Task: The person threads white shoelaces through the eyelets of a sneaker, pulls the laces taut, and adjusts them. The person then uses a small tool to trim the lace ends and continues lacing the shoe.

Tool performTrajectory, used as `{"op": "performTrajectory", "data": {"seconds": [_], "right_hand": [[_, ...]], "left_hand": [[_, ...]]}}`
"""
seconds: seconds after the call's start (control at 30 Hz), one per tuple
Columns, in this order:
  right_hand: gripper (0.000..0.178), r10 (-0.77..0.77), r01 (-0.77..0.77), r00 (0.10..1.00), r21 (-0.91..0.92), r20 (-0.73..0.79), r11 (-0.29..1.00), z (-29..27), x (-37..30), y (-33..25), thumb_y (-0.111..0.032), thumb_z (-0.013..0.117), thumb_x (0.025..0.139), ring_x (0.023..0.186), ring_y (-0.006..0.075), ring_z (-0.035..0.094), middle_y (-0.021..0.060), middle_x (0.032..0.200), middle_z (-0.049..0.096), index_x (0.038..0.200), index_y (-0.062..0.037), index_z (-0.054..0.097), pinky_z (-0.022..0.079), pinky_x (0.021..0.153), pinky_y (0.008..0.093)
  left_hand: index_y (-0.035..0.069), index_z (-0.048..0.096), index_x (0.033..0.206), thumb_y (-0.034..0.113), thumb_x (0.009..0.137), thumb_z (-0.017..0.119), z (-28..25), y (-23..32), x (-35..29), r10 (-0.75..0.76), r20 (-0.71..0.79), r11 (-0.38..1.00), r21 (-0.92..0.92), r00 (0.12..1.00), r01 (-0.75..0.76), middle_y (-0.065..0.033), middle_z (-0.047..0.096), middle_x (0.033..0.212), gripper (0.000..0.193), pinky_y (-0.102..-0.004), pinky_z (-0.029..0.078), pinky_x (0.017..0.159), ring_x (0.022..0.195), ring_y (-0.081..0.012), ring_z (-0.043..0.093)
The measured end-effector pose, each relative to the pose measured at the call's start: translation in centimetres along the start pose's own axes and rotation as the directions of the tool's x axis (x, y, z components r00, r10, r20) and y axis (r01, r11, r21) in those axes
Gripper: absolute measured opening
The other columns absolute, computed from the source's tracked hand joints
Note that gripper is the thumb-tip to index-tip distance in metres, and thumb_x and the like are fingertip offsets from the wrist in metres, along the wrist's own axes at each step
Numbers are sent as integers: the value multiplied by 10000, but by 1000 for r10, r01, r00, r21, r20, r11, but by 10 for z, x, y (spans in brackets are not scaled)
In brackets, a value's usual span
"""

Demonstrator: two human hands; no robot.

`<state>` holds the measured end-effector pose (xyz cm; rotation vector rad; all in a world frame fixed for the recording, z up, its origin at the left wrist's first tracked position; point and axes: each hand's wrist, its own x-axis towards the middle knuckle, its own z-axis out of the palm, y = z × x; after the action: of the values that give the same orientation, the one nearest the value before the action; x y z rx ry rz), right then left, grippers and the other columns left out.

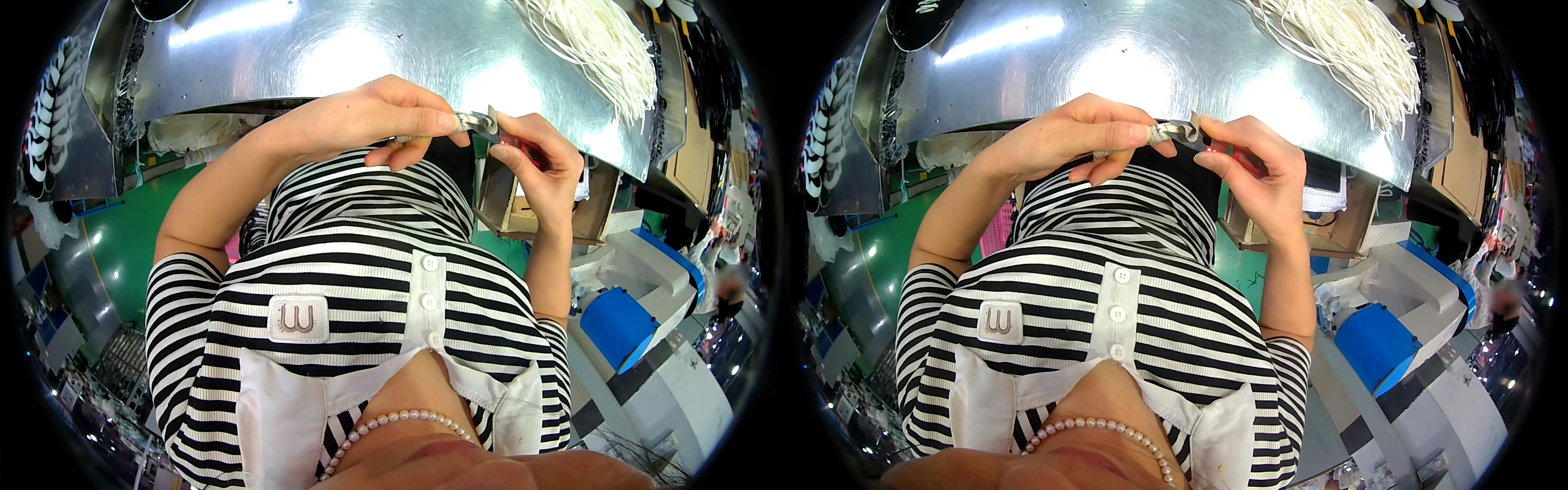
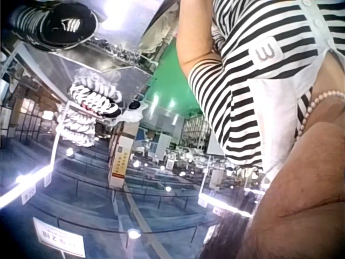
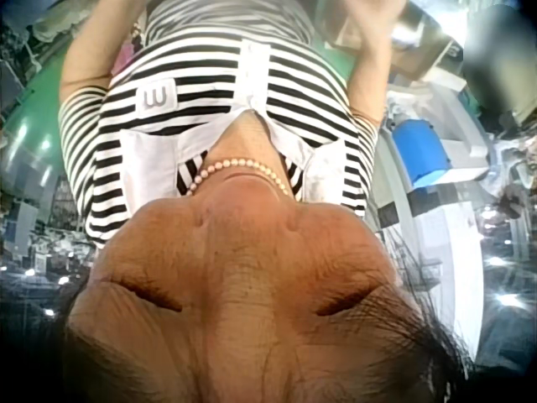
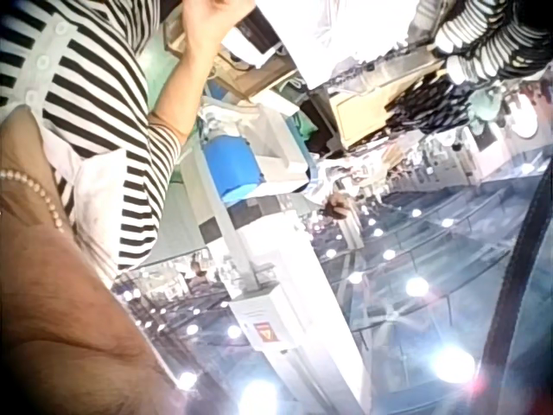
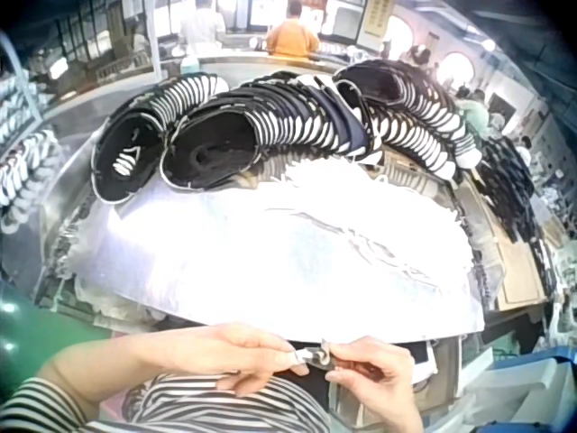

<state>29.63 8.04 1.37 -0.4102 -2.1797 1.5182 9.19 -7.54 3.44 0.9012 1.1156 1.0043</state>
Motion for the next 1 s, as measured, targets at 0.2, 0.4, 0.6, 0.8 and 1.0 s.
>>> {"op": "performTrajectory", "data": {"seconds": [0.2, 0.4, 0.6, 0.8, 1.0], "right_hand": [[309, 18, -17, 999, -24, 31, 1000, -2, -2, -4, 3, 793, 751, 622, 34, 471, 1, 781, 650, 1055, -23, 743, 322, 534, 188], [302, 52, -51, 997, -12, 57, 999, -3, -4, -1, 23, 770, 771, 644, 36, 482, -3, 781, 630, 1067, -25, 737, 340, 558, 186], [347, 103, -109, 992, 92, 70, 990, -5, -7, -3, 24, 765, 775, 700, 42, 511, -2, 815, 618, 1115, -33, 719, 381, 610, 181], [335, 64, -67, 994, 35, 87, 997, -9, -6, -5, 3, 781, 764, 676, 46, 501, 3, 801, 618, 1093, -22, 721, 376, 586, 194], [315, -33, 43, 992, -77, 123, 996, -11, -5, -10, 2, 788, 760, 679, 69, 509, 21, 821, 625, 1065, -12, 710, 363, 579, 197]], "left_hand": [[-8, 667, 1157, 307, 1036, 460, 0, -3, 1, -34, 25, 999, -15, 999, 35, 25, 475, 528, 395, -180, 327, 420, 420, -37, 394], [-13, 658, 1151, 298, 1036, 461, 1, -7, 2, -30, 28, 999, -17, 999, 30, 27, 467, 531, 385, -180, 330, 433, 434, -37, 401], [-12, 640, 1150, 281, 1031, 475, 4, -2, 3, -63, 3, 997, -32, 998, 63, 27, 464, 536, 357, -186, 327, 454, 438, -37, 402], [-19, 640, 1158, 264, 1032, 470, 9, 1, 4, -69, 18, 997, 22, 997, 69, 31, 465, 533, 353, -178, 318, 452, 437, -36, 404], [-24, 638, 1166, 268, 1041, 450, 9, 0, 4, -62, 64, 997, -50, 996, 65, 31, 480, 536, 369, -178, 326, 441, 430, -33, 408]]}}
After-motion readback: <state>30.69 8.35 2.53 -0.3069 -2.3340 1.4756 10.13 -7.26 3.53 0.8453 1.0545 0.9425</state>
